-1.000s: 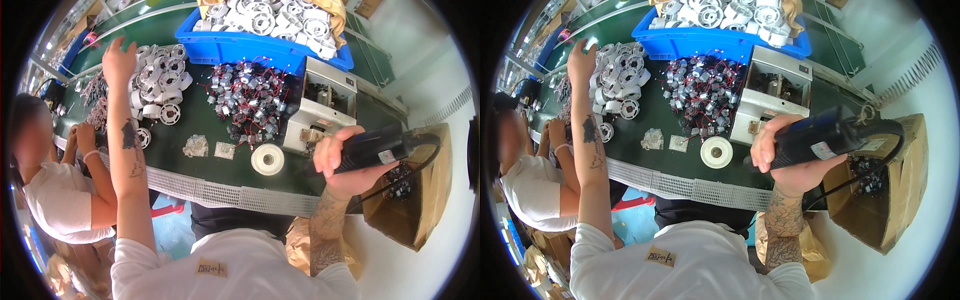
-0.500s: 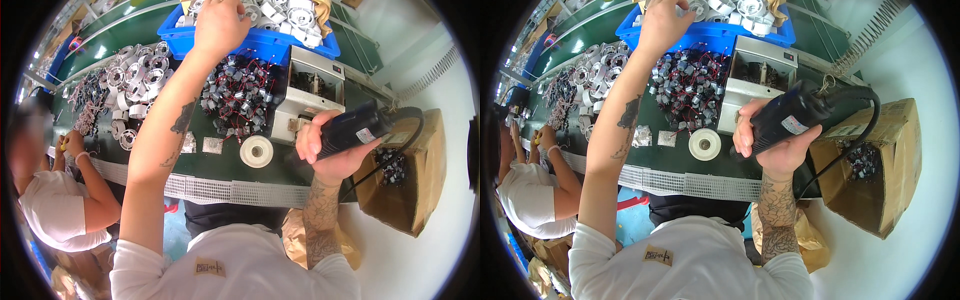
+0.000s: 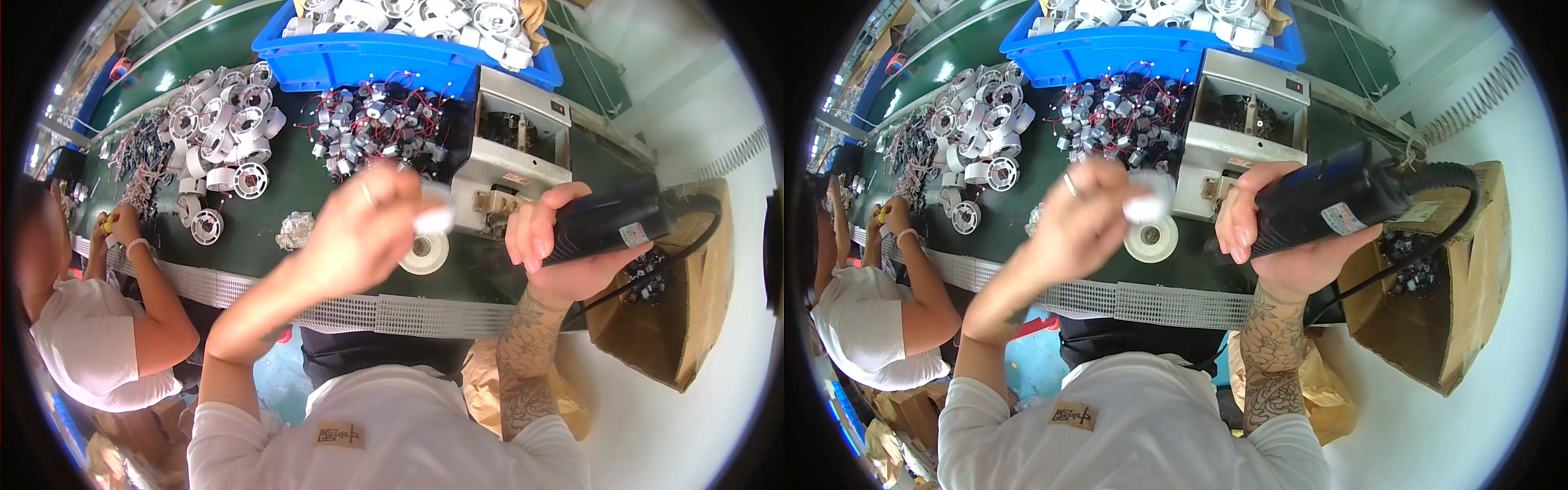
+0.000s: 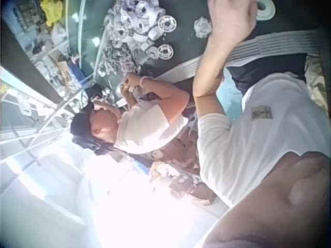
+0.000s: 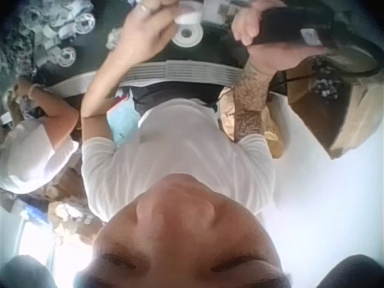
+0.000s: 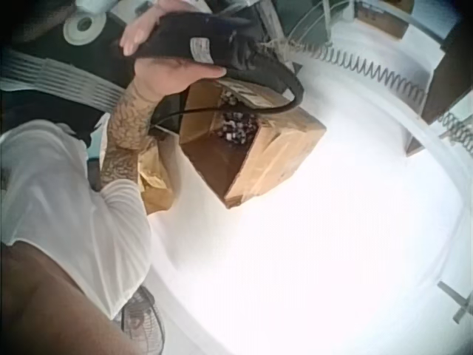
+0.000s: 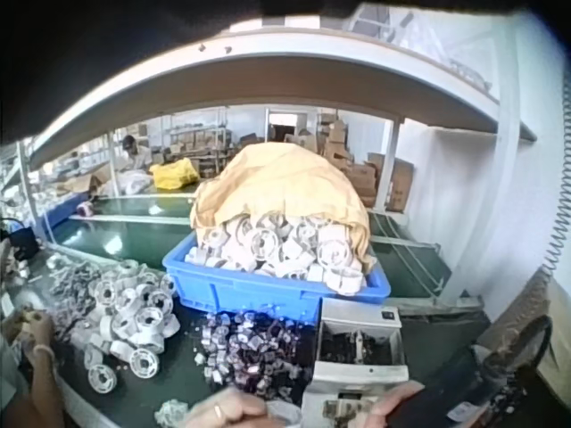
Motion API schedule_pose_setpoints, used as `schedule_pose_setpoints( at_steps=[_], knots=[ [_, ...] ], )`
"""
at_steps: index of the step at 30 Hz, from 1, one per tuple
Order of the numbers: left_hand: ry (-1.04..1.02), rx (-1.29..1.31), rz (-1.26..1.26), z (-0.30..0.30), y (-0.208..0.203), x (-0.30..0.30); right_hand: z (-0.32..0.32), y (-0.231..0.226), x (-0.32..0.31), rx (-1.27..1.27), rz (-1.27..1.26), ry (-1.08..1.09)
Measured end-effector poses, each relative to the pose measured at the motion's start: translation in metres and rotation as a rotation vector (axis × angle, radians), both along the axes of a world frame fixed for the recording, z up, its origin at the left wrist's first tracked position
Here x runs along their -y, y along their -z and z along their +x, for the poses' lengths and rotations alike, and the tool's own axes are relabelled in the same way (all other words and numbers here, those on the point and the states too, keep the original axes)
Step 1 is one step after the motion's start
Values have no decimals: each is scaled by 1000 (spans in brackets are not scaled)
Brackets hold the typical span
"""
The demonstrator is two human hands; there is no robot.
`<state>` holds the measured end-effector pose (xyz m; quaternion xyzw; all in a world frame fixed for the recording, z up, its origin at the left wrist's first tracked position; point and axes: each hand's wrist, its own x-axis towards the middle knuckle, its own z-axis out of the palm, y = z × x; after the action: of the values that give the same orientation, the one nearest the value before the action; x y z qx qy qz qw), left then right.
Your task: Assembling electronic motor components by inserting wires and using an electric screwdriver at a factory workbench.
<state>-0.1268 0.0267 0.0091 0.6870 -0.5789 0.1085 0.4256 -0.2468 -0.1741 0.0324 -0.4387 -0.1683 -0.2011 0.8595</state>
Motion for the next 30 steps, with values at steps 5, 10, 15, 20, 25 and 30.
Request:
schedule_pose_setpoints(
  at_steps=[5, 10, 15, 20, 25, 30],
  knots=[
    [-19, 22, 168, -38, 26, -20, 4, 3, -2, 42, -54, -43],
    [13, -124, 193, -39, 10, -24, 4, 5, 0, 42, -48, -35],
    [-310, -42, 192, -1, 17, -24, 1, 5, 0, 18, -40, 11],
    [-370, -193, 311, 25, 34, -37, 3, 4, -1, 19, -41, 6],
    [-397, -620, 202, 26, 34, -40, 2, 5, -2, 28, -44, 29],
    [-436, -430, 341, 22, 40, -29, 3, 5, 0, 16, -69, 6]
  ],
)
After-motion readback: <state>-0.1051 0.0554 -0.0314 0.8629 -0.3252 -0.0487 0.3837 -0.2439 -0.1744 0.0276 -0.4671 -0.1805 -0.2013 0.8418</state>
